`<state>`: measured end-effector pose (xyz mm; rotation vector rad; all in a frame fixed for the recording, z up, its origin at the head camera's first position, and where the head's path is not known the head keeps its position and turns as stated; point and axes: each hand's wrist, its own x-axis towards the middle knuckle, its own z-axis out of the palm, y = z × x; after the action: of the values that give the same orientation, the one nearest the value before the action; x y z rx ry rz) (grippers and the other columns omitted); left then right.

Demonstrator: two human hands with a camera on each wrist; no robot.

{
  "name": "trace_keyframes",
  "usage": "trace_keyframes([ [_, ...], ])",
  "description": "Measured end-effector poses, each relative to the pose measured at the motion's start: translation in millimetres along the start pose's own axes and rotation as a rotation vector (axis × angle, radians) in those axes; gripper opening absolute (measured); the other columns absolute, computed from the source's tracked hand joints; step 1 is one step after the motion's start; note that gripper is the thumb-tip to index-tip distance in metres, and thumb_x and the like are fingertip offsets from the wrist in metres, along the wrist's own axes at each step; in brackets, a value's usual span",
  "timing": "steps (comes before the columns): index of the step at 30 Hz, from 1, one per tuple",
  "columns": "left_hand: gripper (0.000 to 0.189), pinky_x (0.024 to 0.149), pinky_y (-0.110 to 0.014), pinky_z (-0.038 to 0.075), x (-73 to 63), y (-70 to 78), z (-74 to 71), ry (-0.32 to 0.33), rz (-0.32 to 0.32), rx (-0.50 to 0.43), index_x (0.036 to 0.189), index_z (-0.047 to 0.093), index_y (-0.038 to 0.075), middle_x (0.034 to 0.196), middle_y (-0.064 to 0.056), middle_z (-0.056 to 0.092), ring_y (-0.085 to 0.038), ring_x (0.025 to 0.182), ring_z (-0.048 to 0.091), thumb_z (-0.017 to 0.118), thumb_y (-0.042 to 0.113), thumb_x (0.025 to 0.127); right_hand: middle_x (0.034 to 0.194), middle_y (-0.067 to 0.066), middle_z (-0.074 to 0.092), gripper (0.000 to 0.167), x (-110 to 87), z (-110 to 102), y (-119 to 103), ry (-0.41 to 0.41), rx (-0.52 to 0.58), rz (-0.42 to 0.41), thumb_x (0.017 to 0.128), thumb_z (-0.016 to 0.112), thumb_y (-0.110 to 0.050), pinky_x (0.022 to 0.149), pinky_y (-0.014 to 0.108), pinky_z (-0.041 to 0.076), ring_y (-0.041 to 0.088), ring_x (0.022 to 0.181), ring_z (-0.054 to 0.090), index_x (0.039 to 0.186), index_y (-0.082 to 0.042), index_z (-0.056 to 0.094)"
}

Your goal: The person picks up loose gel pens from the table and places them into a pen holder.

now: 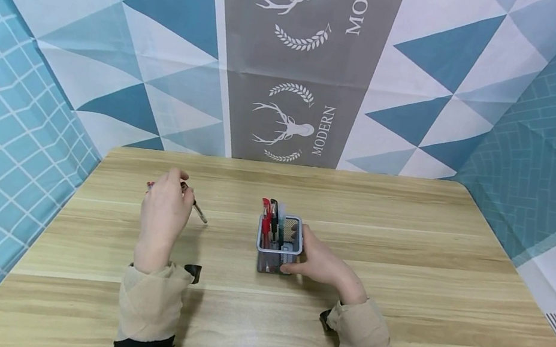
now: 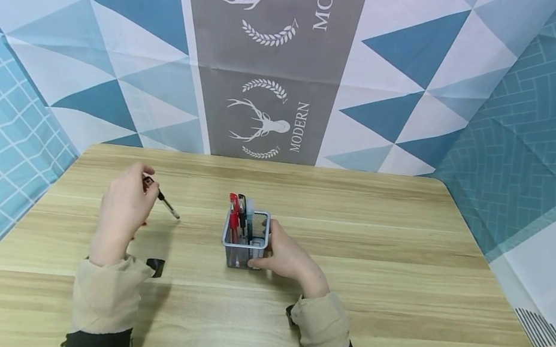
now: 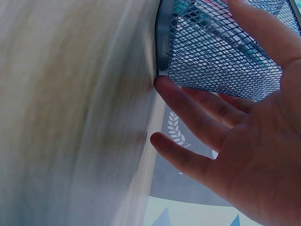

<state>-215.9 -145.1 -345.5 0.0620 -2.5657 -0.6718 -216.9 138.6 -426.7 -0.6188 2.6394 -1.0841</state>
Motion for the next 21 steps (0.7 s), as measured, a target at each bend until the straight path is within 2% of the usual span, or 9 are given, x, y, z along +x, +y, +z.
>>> trace_keyframes([
  [3, 0.023, 0.059, -0.047, 0.046, -0.3, 3.7, -1.3, 0.020, 0.002, -0.032, 0.108, 0.050, -0.003, 0.087, -0.019, 0.061, -0.035, 0.070, 0.059, 0.054, 0.009, 0.089, 0.127, 0.009, 0.049, 0.092, -0.3, 0, 0, -0.001, 0.001, 0.001, 0.068, 0.078, -0.027, 0.101, 0.043, 0.036, 0.025, 0.119, 0.046, 0.139, -0.011, 0.021],
  [11, 0.021, 0.056, -0.045, 0.045, -1.4, 11.8, -3.1, 0.101, 0.047, -0.075, 0.101, 0.049, -0.002, 0.082, -0.019, 0.060, -0.035, 0.066, 0.058, 0.057, 0.012, 0.088, 0.127, 0.009, 0.049, 0.093, -0.8, 0, 0, -0.005, 0.014, 0.007, 0.068, 0.078, -0.027, 0.101, 0.043, 0.036, 0.024, 0.118, 0.047, 0.140, -0.012, 0.020],
  [15, 0.020, 0.060, -0.045, 0.046, -1.4, 16.3, -4.4, 0.154, 0.082, -0.112, 0.101, 0.049, -0.002, 0.084, -0.019, 0.061, -0.034, 0.070, 0.060, 0.058, 0.010, 0.087, 0.126, 0.009, 0.050, 0.094, -1.0, -1, -1, -0.008, 0.016, 0.005, 0.069, 0.077, -0.027, 0.101, 0.043, 0.036, 0.024, 0.117, 0.048, 0.141, -0.013, 0.019],
  [21, 0.017, 0.062, -0.042, 0.049, -2.3, 24.8, -7.3, 0.245, 0.172, -0.169, 0.103, 0.052, -0.001, 0.089, -0.017, 0.060, -0.031, 0.075, 0.061, 0.056, 0.007, 0.088, 0.125, 0.009, 0.050, 0.093, -0.8, -2, -1, -0.009, 0.012, 0.008, 0.069, 0.077, -0.027, 0.100, 0.043, 0.037, 0.024, 0.117, 0.048, 0.140, -0.012, 0.021],
])
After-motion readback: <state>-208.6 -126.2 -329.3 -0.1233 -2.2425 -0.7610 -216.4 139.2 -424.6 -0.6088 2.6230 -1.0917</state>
